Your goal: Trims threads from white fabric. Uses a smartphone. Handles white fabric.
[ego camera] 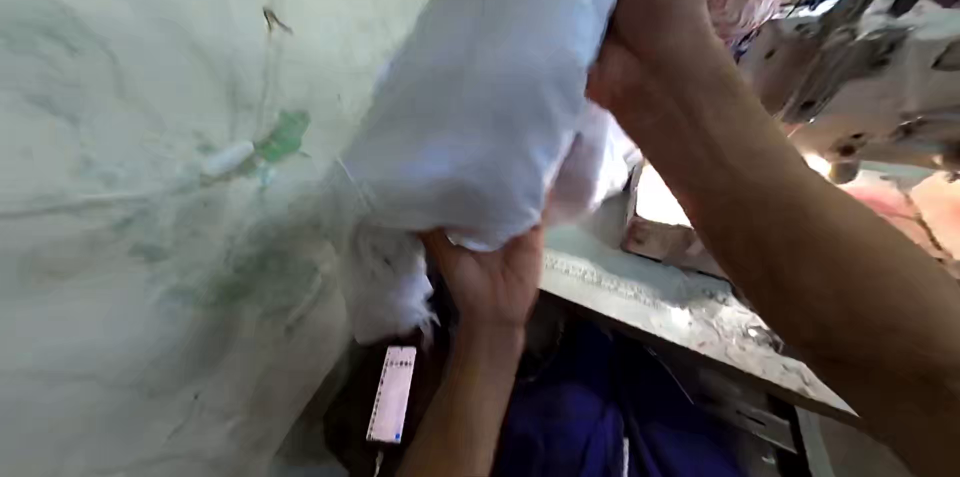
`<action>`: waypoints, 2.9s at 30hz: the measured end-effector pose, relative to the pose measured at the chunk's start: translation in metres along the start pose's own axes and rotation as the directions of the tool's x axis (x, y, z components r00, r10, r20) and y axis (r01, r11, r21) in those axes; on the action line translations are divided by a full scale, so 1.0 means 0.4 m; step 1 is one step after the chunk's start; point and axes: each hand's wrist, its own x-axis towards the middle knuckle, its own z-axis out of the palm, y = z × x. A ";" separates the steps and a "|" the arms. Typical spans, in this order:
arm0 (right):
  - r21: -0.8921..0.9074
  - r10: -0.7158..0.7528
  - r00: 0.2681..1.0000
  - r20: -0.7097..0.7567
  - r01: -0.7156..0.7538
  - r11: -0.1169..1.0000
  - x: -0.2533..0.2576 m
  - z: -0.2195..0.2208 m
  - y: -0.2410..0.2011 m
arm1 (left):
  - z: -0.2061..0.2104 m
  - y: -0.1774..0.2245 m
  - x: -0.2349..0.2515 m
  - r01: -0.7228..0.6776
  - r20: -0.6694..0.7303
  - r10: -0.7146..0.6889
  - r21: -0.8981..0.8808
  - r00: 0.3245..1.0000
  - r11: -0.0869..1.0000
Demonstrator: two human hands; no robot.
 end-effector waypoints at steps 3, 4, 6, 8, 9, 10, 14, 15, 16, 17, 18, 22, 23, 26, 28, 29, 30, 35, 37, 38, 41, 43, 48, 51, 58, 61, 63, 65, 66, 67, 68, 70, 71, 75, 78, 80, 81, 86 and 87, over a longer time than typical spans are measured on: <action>0.052 -0.008 0.995 0.098 0.003 0.999 0.123 -0.019 -0.073 | 0.079 0.065 0.119 -0.112 0.189 0.106 0.021 0.976 0.993; 0.070 0.015 0.997 0.082 -0.020 0.997 0.144 -0.028 -0.084 | 0.083 0.081 0.128 -0.138 0.257 0.137 -0.016 0.956 0.990; 0.096 0.094 0.996 0.001 -0.093 0.991 0.143 -0.056 -0.070 | 0.055 0.111 0.127 -0.199 0.338 0.185 0.007 0.923 0.980; 0.122 0.216 0.973 -0.086 -0.205 0.971 0.086 -0.131 0.012 | -0.015 0.129 0.116 -0.261 0.274 0.218 0.131 0.937 0.956; 0.135 0.306 0.941 -0.145 -0.288 0.948 0.044 -0.181 0.068 | -0.057 0.132 0.110 -0.277 0.214 0.228 0.242 0.950 0.930; 0.142 0.415 0.883 -0.222 -0.391 0.909 -0.011 -0.234 0.129 | -0.105 0.134 0.093 -0.264 0.147 0.224 0.386 0.963 0.884; 0.117 0.701 0.567 -0.432 -0.736 0.667 -0.307 -0.395 0.328 | -0.245 0.159 -0.079 0.100 -0.373 0.234 0.691 0.898 0.716; 0.009 0.698 0.585 -0.412 -0.764 0.645 -0.386 -0.414 0.335 | -0.275 0.164 -0.135 0.173 -0.464 0.264 0.705 0.845 0.687; -0.151 0.667 0.633 -0.393 -0.760 0.632 -0.453 -0.429 0.328 | -0.298 0.167 -0.185 0.232 -0.517 0.304 0.734 0.800 0.638; -0.349 0.607 0.698 -0.380 -0.716 0.605 -0.505 -0.444 0.316 | -0.316 0.171 -0.224 0.266 -0.537 0.357 0.767 0.765 0.583; -0.562 0.499 0.785 -0.368 -0.615 0.553 -0.551 -0.456 0.305 | -0.325 0.176 -0.260 0.292 -0.538 0.413 0.800 0.735 0.523; -0.994 -0.047 0.997 -0.055 -0.050 0.101 -0.509 -0.429 0.323 | -0.296 0.188 -0.315 0.334 -0.489 0.497 0.867 0.717 0.370; -0.999 -0.021 0.999 0.035 0.035 0.006 -0.461 -0.411 0.340 | -0.292 0.191 -0.315 0.331 -0.468 0.501 0.880 0.728 0.342; -0.985 0.596 0.803 0.025 0.120 -0.122 -0.262 -0.366 0.375 | -0.269 0.163 -0.312 0.337 -0.435 0.553 0.900 0.711 0.276; -0.989 0.710 0.704 -0.024 0.087 -0.120 -0.096 -0.376 0.394 | -0.244 0.134 -0.310 0.387 -0.455 0.598 0.888 0.660 0.247; -0.990 0.693 0.720 -0.041 0.063 -0.125 -0.005 -0.380 0.382 | -0.237 0.124 -0.308 0.397 -0.459 0.609 0.884 0.647 0.245; -0.995 0.642 0.764 -0.062 0.002 -0.099 0.085 -0.386 0.357 | -0.236 0.120 -0.308 0.388 -0.457 0.615 0.886 0.643 0.253; -0.928 0.067 0.926 -0.372 -0.372 -0.003 0.289 -0.421 0.168 | -0.227 0.128 -0.303 0.279 -0.246 0.632 0.959 0.735 0.048; -0.940 0.006 0.941 -0.338 -0.338 0.052 0.183 -0.410 0.149 | -0.200 0.148 -0.278 0.258 -0.106 0.621 0.953 0.777 -0.160; -0.971 -0.011 0.973 -0.232 -0.231 0.058 0.066 -0.392 0.155 | -0.181 0.158 -0.255 0.245 -0.054 0.603 0.939 0.796 -0.241; -0.950 0.102 0.987 0.120 0.085 0.301 -0.334 -0.338 0.234 | -0.091 0.172 -0.154 0.257 0.099 0.527 0.789 0.844 -0.559; -0.896 0.068 0.981 0.181 0.136 0.423 -0.479 -0.311 0.313 | -0.006 0.149 -0.072 0.258 0.118 0.410 0.616 0.904 -0.745; -0.641 -0.250 0.866 -0.432 -0.100 0.761 -0.442 -0.348 0.413 | 0.030 0.011 0.226 -0.117 0.097 -0.065 0.823 0.993 -0.556; -0.319 0.114 0.692 -0.713 -0.465 0.825 -0.397 -0.446 0.433 | -0.141 -0.044 0.351 -0.624 0.224 -0.596 0.458 0.771 -0.633; -0.229 0.202 0.660 -0.724 -0.506 0.832 -0.399 -0.471 0.444 | -0.226 -0.106 0.500 -0.879 -0.034 -0.890 0.140 0.456 -0.456; -0.296 0.098 0.669 -0.737 -0.449 0.843 -0.417 -0.462 0.460 | -0.197 -0.208 0.601 -0.934 -0.224 -0.941 0.197 0.252 -0.297; -0.353 0.059 0.729 -0.682 -0.398 0.846 -0.456 -0.455 0.437 | -0.195 -0.293 0.648 -0.956 -0.380 -0.917 0.202 0.125 -0.214; -0.428 0.036 0.778 -0.628 -0.383 0.818 -0.517 -0.438 0.409 | -0.188 -0.365 0.658 -0.962 -0.546 -0.836 0.193 0.059 -0.194; -0.450 0.030 0.783 -0.621 -0.388 0.804 -0.549 -0.424 0.398 | -0.184 -0.386 0.653 -0.956 -0.605 -0.795 0.203 0.049 -0.213; -0.445 0.053 0.785 -0.617 -0.404 0.799 -0.580 -0.405 0.387 | -0.185 -0.394 0.645 -0.949 -0.652 -0.757 0.208 0.046 -0.237; -0.425 0.094 0.784 -0.613 -0.427 0.798 -0.605 -0.384 0.377 | -0.189 -0.391 0.636 -0.941 -0.685 -0.727 0.208 0.054 -0.266; -0.393 0.170 0.782 -0.600 -0.473 0.788 -0.639 -0.347 0.368 | -0.191 -0.377 0.617 -0.944 -0.712 -0.696 0.159 0.094 -0.290; -0.406 0.181 0.791 -0.584 -0.478 0.779 -0.657 -0.336 0.373 | -0.192 -0.369 0.603 -0.954 -0.708 -0.698 0.127 0.105 -0.272; -0.526 0.151 0.848 -0.508 -0.444 0.726 -0.755 -0.308 0.396 | -0.192 -0.292 0.539 -0.975 -0.588 -0.809 0.192 -0.022 -0.113; -0.562 0.291 0.848 -0.442 -0.515 0.647 -0.834 -0.297 0.378 | -0.119 -0.224 0.470 -0.973 -0.561 -0.827 0.207 -0.031 -0.104; -0.591 0.397 0.838 -0.375 -0.546 0.594 -0.872 -0.288 0.363 | -0.046 -0.134 0.446 -0.971 -0.409 -0.908 0.168 0.088 -0.169; -0.631 0.392 0.853 -0.345 -0.520 0.575 -0.881 -0.281 0.357 | -0.007 -0.071 0.435 -0.959 -0.266 -0.944 0.151 0.194 -0.239; -0.952 -0.170 0.981 -0.098 -0.043 0.302 -0.749 -0.215 0.277 | 0.114 0.206 0.261 -0.493 0.477 -0.242 0.518 0.845 -0.699; -0.979 -0.231 0.973 -0.026 0.022 0.204 -0.695 -0.196 0.244 | 0.114 0.223 0.233 -0.419 0.527 -0.005 0.669 0.850 -0.614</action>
